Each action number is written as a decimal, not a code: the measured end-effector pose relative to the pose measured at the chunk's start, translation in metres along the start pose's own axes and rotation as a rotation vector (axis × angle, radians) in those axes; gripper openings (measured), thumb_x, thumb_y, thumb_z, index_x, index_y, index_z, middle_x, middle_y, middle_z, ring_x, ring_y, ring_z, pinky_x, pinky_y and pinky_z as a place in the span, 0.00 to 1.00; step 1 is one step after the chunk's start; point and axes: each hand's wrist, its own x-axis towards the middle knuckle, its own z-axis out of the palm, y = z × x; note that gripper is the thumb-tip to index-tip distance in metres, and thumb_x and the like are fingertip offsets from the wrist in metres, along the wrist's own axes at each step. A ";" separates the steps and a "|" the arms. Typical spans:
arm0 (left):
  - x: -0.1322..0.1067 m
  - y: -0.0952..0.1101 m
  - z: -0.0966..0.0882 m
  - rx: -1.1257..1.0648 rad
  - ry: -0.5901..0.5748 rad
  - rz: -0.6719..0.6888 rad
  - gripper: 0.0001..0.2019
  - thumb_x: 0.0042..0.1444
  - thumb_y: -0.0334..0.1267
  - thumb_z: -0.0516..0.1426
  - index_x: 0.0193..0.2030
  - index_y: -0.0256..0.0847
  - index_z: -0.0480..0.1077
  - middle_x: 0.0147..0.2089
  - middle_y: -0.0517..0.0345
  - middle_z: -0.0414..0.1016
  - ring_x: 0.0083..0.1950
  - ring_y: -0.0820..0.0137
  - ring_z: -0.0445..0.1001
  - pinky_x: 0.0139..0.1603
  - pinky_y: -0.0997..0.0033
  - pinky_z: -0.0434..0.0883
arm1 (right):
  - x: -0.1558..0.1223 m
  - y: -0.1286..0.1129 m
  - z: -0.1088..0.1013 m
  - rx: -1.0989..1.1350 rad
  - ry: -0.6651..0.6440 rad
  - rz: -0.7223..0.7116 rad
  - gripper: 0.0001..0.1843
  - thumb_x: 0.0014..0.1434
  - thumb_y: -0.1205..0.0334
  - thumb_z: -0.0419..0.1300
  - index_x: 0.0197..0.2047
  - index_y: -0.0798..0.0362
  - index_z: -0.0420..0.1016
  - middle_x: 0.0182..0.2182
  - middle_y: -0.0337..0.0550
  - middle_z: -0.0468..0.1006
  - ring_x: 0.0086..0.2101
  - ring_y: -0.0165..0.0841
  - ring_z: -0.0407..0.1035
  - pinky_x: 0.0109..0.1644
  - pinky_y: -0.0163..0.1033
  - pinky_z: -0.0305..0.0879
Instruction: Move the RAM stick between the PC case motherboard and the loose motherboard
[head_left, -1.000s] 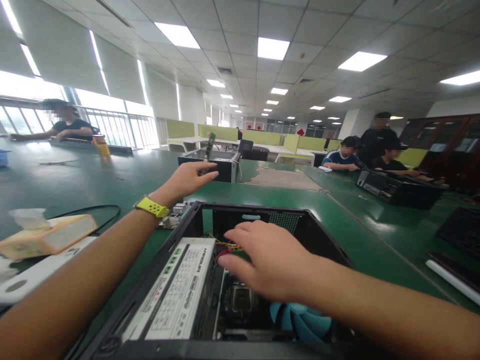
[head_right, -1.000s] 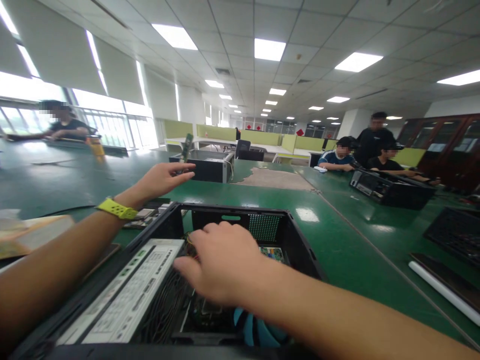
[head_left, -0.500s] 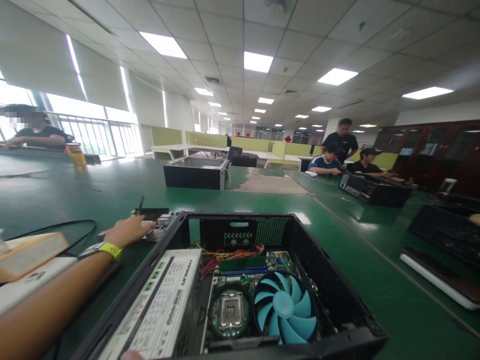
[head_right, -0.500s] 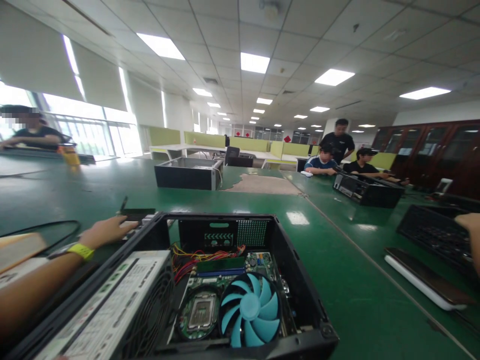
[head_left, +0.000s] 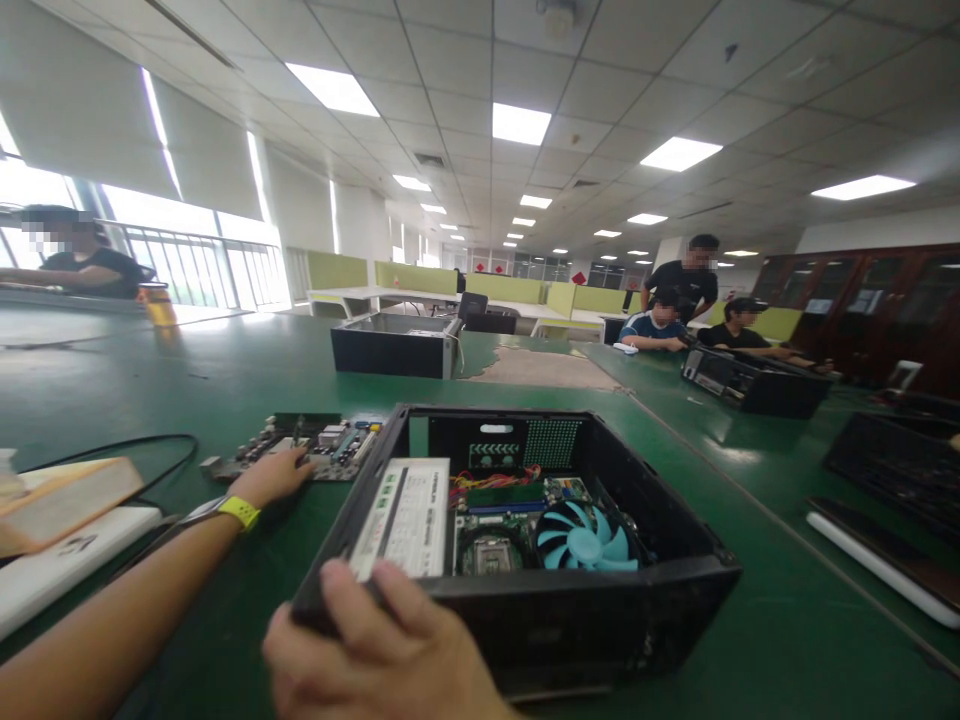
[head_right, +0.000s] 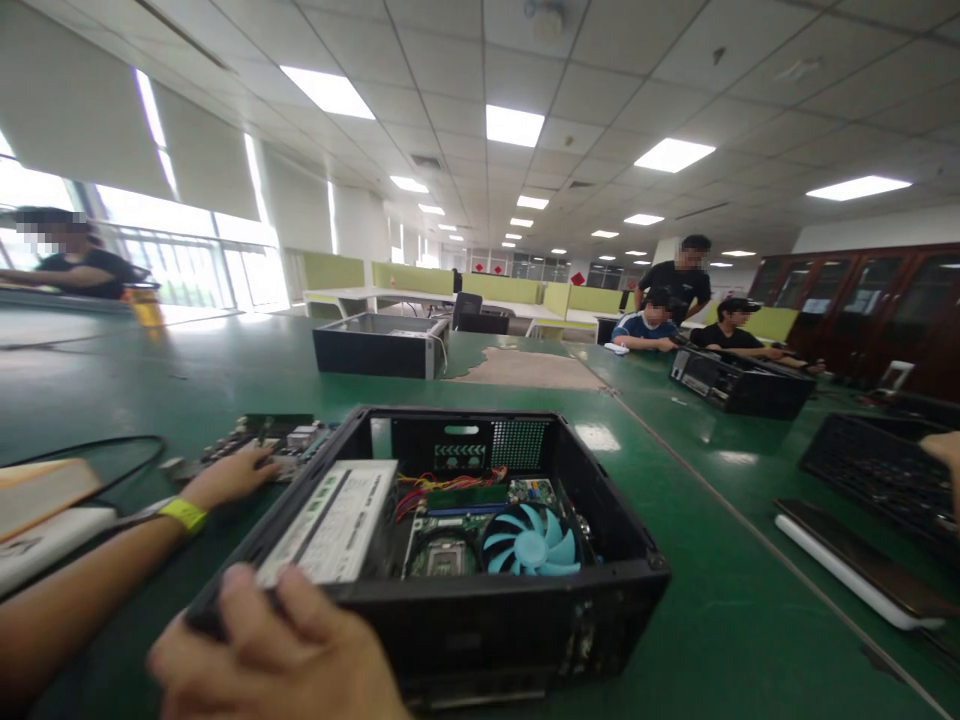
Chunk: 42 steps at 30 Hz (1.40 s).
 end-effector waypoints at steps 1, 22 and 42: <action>0.000 -0.001 0.001 0.007 -0.005 -0.004 0.25 0.56 0.45 0.48 0.54 0.29 0.65 0.52 0.40 0.71 0.50 0.57 0.71 0.47 0.67 0.64 | -0.007 0.015 0.007 0.001 0.026 0.065 0.23 0.59 0.59 0.52 0.58 0.44 0.62 0.64 0.28 0.50 0.63 0.40 0.39 0.65 0.45 0.47; -0.028 0.030 -0.001 0.065 0.068 -0.005 0.23 0.57 0.45 0.43 0.49 0.37 0.70 0.46 0.45 0.74 0.47 0.56 0.72 0.43 0.64 0.67 | -0.243 0.279 0.087 -0.356 -0.707 1.172 0.35 0.52 0.46 0.53 0.63 0.43 0.56 0.67 0.32 0.29 0.62 0.58 0.30 0.61 0.58 0.32; -0.216 0.242 -0.016 -0.196 -0.040 0.661 0.15 0.52 0.46 0.55 0.43 0.41 0.71 0.46 0.49 0.74 0.57 0.56 0.62 0.60 0.53 0.52 | -0.118 0.129 0.122 0.592 -0.075 1.089 0.34 0.56 0.47 0.51 0.62 0.56 0.57 0.61 0.50 0.57 0.61 0.41 0.49 0.62 0.46 0.47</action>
